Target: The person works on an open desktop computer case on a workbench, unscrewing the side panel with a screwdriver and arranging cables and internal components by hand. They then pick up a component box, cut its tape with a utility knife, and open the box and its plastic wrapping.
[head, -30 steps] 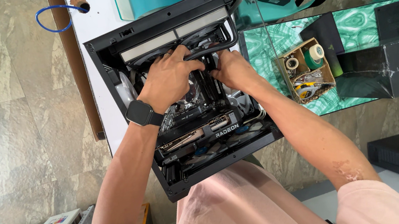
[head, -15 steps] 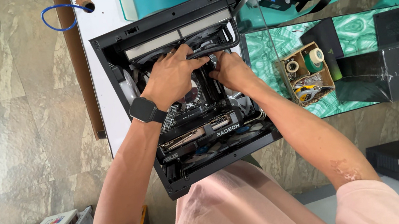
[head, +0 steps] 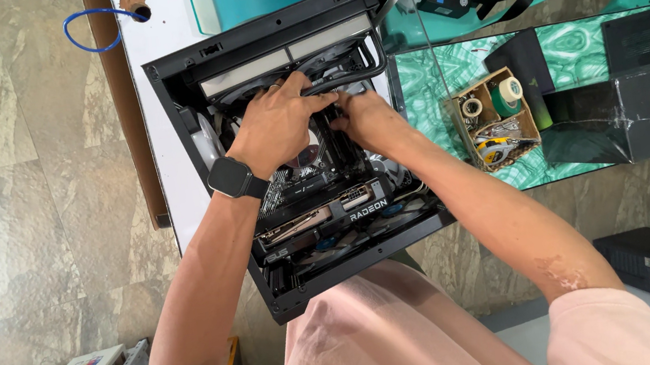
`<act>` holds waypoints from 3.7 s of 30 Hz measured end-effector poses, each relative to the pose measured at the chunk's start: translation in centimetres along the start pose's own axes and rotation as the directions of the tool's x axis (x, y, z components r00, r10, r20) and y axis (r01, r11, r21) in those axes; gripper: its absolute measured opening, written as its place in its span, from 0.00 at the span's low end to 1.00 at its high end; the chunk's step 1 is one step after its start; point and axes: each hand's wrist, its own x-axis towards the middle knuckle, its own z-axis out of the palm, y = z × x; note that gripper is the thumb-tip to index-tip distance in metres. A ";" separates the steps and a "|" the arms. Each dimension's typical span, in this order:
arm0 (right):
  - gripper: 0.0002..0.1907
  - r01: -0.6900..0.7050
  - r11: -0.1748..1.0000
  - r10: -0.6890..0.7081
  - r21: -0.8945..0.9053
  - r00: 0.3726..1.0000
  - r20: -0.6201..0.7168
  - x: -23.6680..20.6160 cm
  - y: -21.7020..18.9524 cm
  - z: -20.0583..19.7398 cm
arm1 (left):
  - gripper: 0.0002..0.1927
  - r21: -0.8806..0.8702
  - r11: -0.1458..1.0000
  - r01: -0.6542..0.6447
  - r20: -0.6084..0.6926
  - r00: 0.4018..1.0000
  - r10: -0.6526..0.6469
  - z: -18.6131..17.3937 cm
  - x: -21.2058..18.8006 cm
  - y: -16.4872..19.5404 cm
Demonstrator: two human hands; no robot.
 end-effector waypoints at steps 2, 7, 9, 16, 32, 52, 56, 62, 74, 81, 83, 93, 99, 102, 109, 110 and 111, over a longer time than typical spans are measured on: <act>0.32 0.012 0.998 -0.006 -0.058 0.995 0.098 -0.6 0.1 -0.5 | 0.30 -0.001 1.000 -0.011 -0.001 1.000 0.011 -0.1 0.0 0.0; 0.49 0.056 0.983 -0.012 -0.174 0.970 0.243 -1.1 -0.1 -1.3 | 0.32 0.016 1.000 0.011 0.047 0.999 -0.012 -0.1 0.1 -0.2; 0.50 -0.001 0.984 0.048 -0.181 0.966 0.253 -1.1 -0.3 -1.2 | 0.32 0.015 1.000 0.002 0.043 0.999 -0.003 0.0 0.2 -0.2; 0.51 0.092 0.971 -0.042 -0.219 0.974 0.224 -1.2 0.2 -0.9 | 0.30 0.008 1.000 -0.008 0.023 1.000 0.007 0.2 0.0 -0.1; 0.51 0.074 0.955 -0.005 -0.288 0.972 0.234 -0.2 1.2 1.2 | 0.30 0.028 0.999 0.021 0.091 0.996 -0.023 -0.9 0.4 0.3; 0.43 0.135 0.931 -0.053 -0.340 0.970 0.239 0.5 0.4 0.6 | 0.33 -0.005 0.997 0.082 0.158 0.984 -0.080 -1.0 0.8 0.4; 0.31 0.172 0.906 -0.066 -0.386 0.960 0.273 1.7 0.5 1.9 | 0.32 0.007 0.997 0.076 0.119 0.990 -0.076 -0.7 0.6 0.3; 0.24 0.152 0.944 -0.059 -0.291 0.951 0.304 1.6 1.0 2.1 | 0.33 0.003 0.994 0.111 0.137 0.984 -0.110 -0.6 0.2 0.4; 0.14 0.069 0.997 -0.069 0.031 0.998 -0.013 3.1 2.2 1.4 | 0.33 0.013 0.997 0.078 0.099 0.992 -0.079 -0.4 0.3 0.3; 0.12 0.179 0.977 -0.168 0.119 0.981 -0.097 4.4 2.1 1.7 | 0.35 0.001 0.998 0.063 0.095 0.993 -0.063 -0.2 0.2 0.2; 0.12 0.141 0.982 -0.133 0.126 0.989 -0.064 4.4 1.9 1.4 | 0.34 -0.001 0.997 0.072 0.094 0.993 -0.072 -0.1 0.1 0.2; 0.14 0.025 0.983 0.020 -0.183 0.970 0.243 5.7 0.1 0.1 | 0.33 -0.004 0.998 0.066 0.076 0.995 -0.066 0.3 -0.1 0.1; 0.15 0.035 0.981 0.015 -0.190 0.967 0.256 5.6 0.6 0.0 | 0.34 0.011 0.999 0.040 0.066 0.997 -0.041 0.3 0.0 0.0; 0.17 0.331 0.923 -0.305 -0.194 0.940 0.154 5.2 0.7 0.0 | 0.32 -0.001 0.999 0.036 0.064 0.997 -0.035 0.4 0.0 0.0; 0.29 0.074 0.970 0.030 -0.231 0.908 0.417 3.6 -2.1 -2.5 | 0.31 -0.015 1.000 0.009 0.045 0.999 -0.009 0.1 -0.2 0.2; 0.34 0.121 0.954 0.017 -0.273 0.891 0.453 3.0 -2.3 -2.7 | 0.31 -0.013 1.000 0.020 0.059 0.998 -0.019 0.0 -0.2 0.3; 0.39 0.170 0.934 0.007 -0.315 0.871 0.491 2.5 -2.3 -2.8 | 0.32 -0.013 0.999 0.031 0.072 0.997 -0.030 0.0 -0.2 0.3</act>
